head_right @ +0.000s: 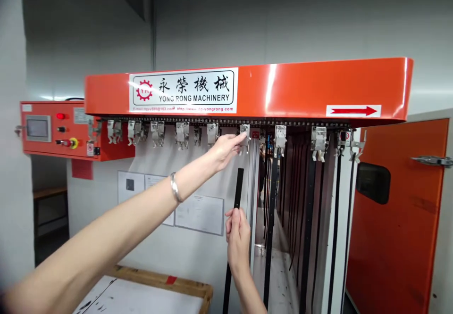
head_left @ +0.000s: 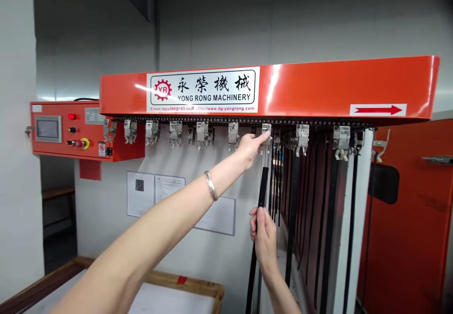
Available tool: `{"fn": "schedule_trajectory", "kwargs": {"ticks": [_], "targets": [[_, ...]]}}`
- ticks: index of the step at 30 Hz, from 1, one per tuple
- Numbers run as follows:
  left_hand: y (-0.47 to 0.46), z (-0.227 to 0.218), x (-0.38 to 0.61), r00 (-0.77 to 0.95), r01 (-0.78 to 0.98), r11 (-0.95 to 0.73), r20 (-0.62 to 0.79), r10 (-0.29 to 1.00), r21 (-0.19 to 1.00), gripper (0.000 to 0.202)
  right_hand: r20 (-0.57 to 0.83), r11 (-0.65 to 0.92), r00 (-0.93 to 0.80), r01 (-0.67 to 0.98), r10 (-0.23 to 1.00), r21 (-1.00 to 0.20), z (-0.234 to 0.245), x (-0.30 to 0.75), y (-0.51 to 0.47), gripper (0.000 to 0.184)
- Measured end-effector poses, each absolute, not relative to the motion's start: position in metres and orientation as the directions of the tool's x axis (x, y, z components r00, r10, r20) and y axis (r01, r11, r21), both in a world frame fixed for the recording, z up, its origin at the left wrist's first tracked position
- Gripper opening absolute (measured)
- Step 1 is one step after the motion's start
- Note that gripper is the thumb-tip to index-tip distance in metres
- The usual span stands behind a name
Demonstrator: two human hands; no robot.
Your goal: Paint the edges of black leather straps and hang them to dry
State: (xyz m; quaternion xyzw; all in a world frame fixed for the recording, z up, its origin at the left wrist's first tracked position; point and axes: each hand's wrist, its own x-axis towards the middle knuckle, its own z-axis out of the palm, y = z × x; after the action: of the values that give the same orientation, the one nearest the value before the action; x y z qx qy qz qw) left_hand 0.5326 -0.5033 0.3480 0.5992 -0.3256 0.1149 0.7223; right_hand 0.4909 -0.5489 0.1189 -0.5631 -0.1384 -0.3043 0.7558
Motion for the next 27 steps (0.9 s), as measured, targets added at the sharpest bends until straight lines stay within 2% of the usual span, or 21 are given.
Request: {"fn": "schedule_trajectory", "kwargs": {"ticks": [3,6,19,21,24,25,27], "targets": [[-0.514,0.365,0.548,0.772,-0.486,0.310,0.568,-0.287,0.817,0.023,0.562,0.186,0.777,0.619,-0.282,-0.763,0.126,0.505,-0.551,0.049],[-0.516,0.373,0.554,0.783,-0.452,0.342,0.550,-0.291,0.824,0.020,0.567,0.191,0.778,0.621,-0.272,-0.760,0.131,0.514,-0.551,0.050],[-0.513,0.369,0.548,0.781,-0.409,0.356,0.524,-0.340,0.841,0.022,0.591,0.208,0.757,0.649,-0.280,-0.732,0.168,0.540,-0.566,0.049],[-0.508,0.361,0.543,0.794,-0.407,0.361,0.521,-0.315,0.839,0.033,0.594,0.203,0.752,0.653,-0.285,-0.729,0.169,0.541,-0.567,0.049],[-0.498,0.340,0.537,0.832,-0.391,0.359,0.492,-0.257,0.848,0.072,0.598,0.188,0.746,0.658,-0.293,-0.729,0.170,0.541,-0.569,0.049],[-0.495,0.333,0.536,0.840,-0.387,0.351,0.483,-0.248,0.853,0.079,0.598,0.182,0.744,0.659,-0.297,-0.729,0.170,0.541,-0.570,0.049],[-0.492,0.320,0.538,0.842,-0.406,0.318,0.486,-0.235,0.857,0.079,0.600,0.172,0.739,0.663,-0.306,-0.729,0.169,0.542,-0.571,0.050]]}}
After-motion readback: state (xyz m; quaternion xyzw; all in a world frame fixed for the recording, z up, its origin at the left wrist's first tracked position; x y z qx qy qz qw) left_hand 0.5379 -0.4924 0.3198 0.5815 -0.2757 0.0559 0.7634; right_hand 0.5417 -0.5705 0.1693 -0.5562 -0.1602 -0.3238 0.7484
